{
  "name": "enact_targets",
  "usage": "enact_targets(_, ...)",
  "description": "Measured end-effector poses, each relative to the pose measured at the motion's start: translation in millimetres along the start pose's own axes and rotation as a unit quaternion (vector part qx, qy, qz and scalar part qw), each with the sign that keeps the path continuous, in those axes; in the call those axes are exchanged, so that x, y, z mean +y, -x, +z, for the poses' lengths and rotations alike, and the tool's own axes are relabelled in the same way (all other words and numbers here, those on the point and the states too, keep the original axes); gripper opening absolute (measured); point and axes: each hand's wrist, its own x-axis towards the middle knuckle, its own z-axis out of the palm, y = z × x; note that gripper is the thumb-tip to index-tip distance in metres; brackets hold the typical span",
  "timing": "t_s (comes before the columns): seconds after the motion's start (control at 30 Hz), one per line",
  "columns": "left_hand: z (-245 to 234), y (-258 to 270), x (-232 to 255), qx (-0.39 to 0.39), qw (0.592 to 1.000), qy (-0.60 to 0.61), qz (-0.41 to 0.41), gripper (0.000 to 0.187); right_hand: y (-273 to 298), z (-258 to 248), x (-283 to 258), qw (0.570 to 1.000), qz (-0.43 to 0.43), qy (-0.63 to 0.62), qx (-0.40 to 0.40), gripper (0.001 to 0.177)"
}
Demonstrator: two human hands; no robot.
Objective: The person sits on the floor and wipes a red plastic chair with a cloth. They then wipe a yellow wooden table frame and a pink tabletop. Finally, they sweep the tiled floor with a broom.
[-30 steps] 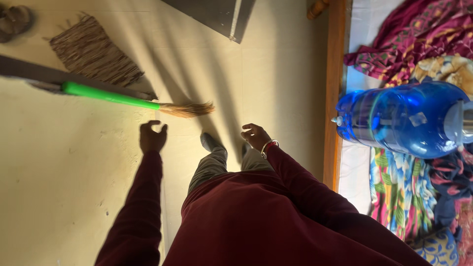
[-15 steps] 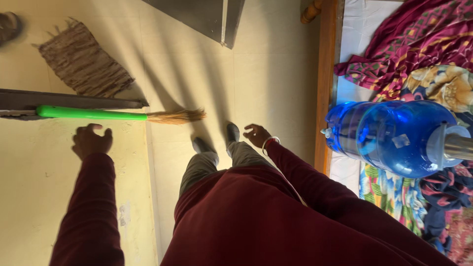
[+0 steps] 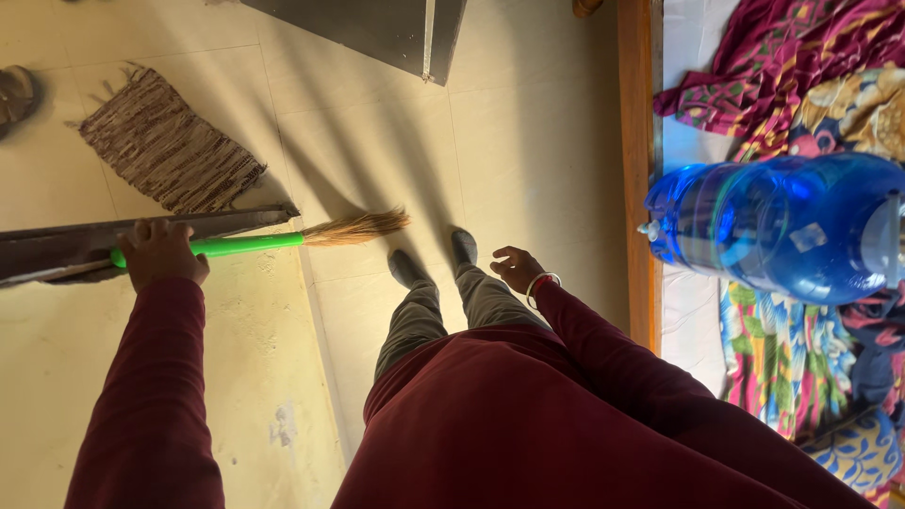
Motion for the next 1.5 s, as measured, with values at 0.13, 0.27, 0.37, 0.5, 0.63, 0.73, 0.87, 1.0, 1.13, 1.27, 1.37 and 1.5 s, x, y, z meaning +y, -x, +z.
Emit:
enact_targets(0.13,-1,-11,-12,-0.135,0.985,-0.11,0.018,0.052,10,18,-7,1.0,0.007,-0.005,0.014,0.048)
enact_targets(0.27,17,-8,-11,-0.099,0.986,-0.127,0.033,0.028,17,29,-16,1.0,0.014,-0.01,0.025,0.047)
enact_targets(0.37,36,-17,-9,-0.133,0.978,-0.159,0.02,0.02,20,34,-23,0.999,0.018,-0.006,0.031,0.047)
enact_targets(0.5,46,-26,5,-0.219,0.965,-0.142,0.022,0.025,17,35,-35,0.999,0.031,-0.022,0.025,0.047)
enact_targets(0.63,38,-3,23,-0.285,0.955,-0.087,-0.001,0.037,10,31,-38,0.998,0.023,-0.059,0.01,0.049)
enact_targets(0.73,47,16,25,-0.37,0.927,-0.055,-0.025,0.042,4,30,-37,1.0,0.006,-0.021,0.013,0.048)
enact_targets(0.87,57,38,28,-0.419,0.905,0.037,-0.069,0.049,-4,24,-29,1.0,-0.012,-0.011,0.009,0.049)
enact_targets(1.0,32,63,30,-0.489,0.855,0.159,-0.071,0.056,-14,21,-22,0.999,-0.033,-0.004,-0.008,0.048)
enact_targets(1.13,-4,92,31,-0.477,0.809,0.313,-0.143,0.066,-19,20,-33,0.998,-0.054,0.013,-0.04,0.048)
enact_targets(1.27,-6,111,34,-0.456,0.767,0.43,-0.14,0.049,-18,22,-61,0.994,-0.066,0.056,-0.068,0.048)
enact_targets(1.37,2,124,74,-0.402,0.719,0.54,-0.17,0.05,-29,36,-76,0.987,-0.106,0.063,-0.104,0.048)
enact_targets(1.5,2,132,162,-0.343,0.624,0.67,-0.208,0.058,-57,69,-100,0.965,-0.155,0.005,-0.21,0.05)
